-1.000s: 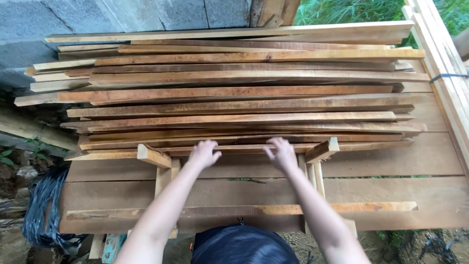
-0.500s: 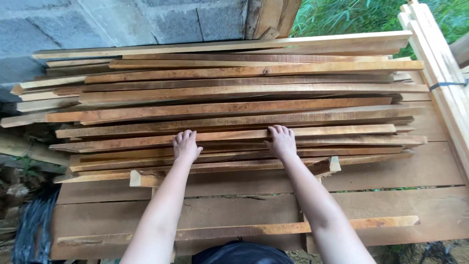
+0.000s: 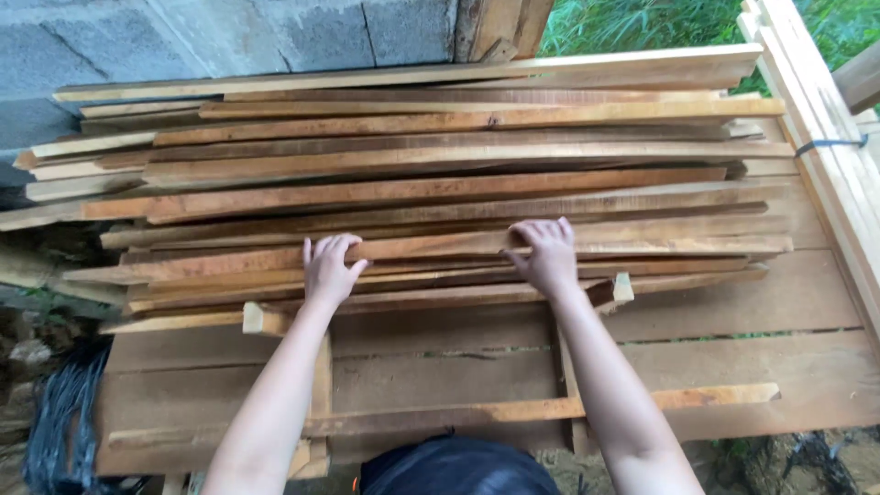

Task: The person ties a bundle of thin wooden planks together using a black strap, securing it with a knot. They then lift the bundle and place it on a nearby wooden surface before returning to the workbench to handle another plank.

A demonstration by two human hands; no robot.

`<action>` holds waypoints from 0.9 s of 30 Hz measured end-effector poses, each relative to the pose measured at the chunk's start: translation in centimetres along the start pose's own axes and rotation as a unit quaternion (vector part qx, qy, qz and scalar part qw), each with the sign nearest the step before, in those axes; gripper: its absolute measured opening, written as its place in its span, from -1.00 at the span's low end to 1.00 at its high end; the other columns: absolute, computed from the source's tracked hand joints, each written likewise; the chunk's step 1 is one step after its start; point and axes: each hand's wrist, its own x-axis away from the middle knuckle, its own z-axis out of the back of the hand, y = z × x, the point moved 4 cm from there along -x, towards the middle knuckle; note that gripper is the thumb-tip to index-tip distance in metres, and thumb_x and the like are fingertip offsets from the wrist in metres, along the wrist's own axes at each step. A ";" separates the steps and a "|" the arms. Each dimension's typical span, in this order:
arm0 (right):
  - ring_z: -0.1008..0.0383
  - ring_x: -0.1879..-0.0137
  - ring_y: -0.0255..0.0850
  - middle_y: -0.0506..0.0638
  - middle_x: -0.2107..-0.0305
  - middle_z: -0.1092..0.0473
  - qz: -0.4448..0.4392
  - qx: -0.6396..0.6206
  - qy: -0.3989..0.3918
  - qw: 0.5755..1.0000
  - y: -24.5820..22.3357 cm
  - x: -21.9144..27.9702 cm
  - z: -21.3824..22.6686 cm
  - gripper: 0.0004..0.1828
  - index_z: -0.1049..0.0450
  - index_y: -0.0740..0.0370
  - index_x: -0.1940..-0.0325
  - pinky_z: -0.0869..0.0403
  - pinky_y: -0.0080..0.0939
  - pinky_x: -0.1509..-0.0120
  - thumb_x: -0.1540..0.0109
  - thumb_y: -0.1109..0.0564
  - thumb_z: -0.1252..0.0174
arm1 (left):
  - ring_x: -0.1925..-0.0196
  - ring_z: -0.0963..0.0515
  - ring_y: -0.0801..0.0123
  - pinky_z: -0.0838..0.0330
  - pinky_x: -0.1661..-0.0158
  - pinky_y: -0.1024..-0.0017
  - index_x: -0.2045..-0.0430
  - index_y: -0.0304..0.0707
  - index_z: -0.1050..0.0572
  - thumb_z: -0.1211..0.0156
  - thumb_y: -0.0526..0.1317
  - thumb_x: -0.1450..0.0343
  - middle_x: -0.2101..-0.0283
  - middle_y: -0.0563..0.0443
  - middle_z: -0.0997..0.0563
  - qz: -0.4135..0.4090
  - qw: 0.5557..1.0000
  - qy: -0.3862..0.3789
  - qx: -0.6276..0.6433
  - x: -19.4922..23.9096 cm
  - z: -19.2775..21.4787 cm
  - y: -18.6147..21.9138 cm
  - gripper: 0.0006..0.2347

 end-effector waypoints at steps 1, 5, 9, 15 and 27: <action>-0.43 -0.19 -0.17 -0.23 0.00 -0.49 -0.001 -0.002 -0.002 1.000 -0.4 0.2 1.7 -0.40 -0.51 -0.23 -0.12 -0.07 0.13 -0.53 0.00 -0.17 -0.43 | -0.38 -0.37 0.28 0.22 -0.46 -0.12 -0.08 0.17 -0.47 -0.35 -0.06 -0.37 -0.19 0.25 -0.53 0.001 1.000 -0.002 -0.001 0.8 1.1 0.5 -0.63; -0.41 -0.22 -0.18 -0.22 -0.01 -0.49 -0.005 -0.057 0.031 0.998 -1.3 1.3 8.0 -0.41 -0.52 -0.20 -0.14 -0.05 0.14 -0.54 -0.02 -0.13 -0.43 | -0.27 -0.42 0.33 0.21 -0.45 -0.04 -0.02 0.18 -0.50 -0.42 -0.05 -0.31 -0.13 0.31 -0.57 -0.059 0.994 0.082 0.034 3.7 6.1 3.7 -0.61; -0.41 -0.20 -0.15 -0.21 0.04 -0.49 0.003 -0.048 0.068 0.997 -3.9 3.9 13.5 -0.48 -0.54 -0.17 -0.11 0.07 0.25 -0.60 -0.12 -0.27 -0.39 | -0.20 -0.44 0.38 0.12 -0.40 0.01 0.01 0.21 -0.52 -0.43 0.00 -0.27 -0.10 0.33 -0.58 -0.100 0.987 0.122 0.023 7.7 8.5 5.5 -0.60; -0.39 -0.21 -0.24 -0.28 0.06 -0.51 0.042 -0.027 0.061 0.997 -7.0 8.8 14.1 -0.36 -0.54 -0.27 -0.12 0.18 0.36 -0.63 0.05 -0.24 -0.43 | -0.19 -0.46 0.38 0.05 -0.36 0.04 0.01 0.22 -0.52 -0.42 0.04 -0.27 -0.09 0.33 -0.60 -0.105 0.988 0.107 0.023 13.2 7.4 6.1 -0.60; -0.43 -0.20 -0.29 -0.36 0.05 -0.52 -0.021 -0.057 -0.031 0.998 -5.7 17.2 5.3 -0.39 -0.54 -0.34 -0.11 -0.08 0.27 -0.56 0.03 -0.21 -0.45 | -0.19 -0.45 0.48 0.04 -0.36 0.02 0.04 0.31 -0.52 -0.47 -0.01 -0.22 -0.05 0.43 -0.59 -0.033 0.997 0.046 0.055 19.0 -1.5 4.4 -0.58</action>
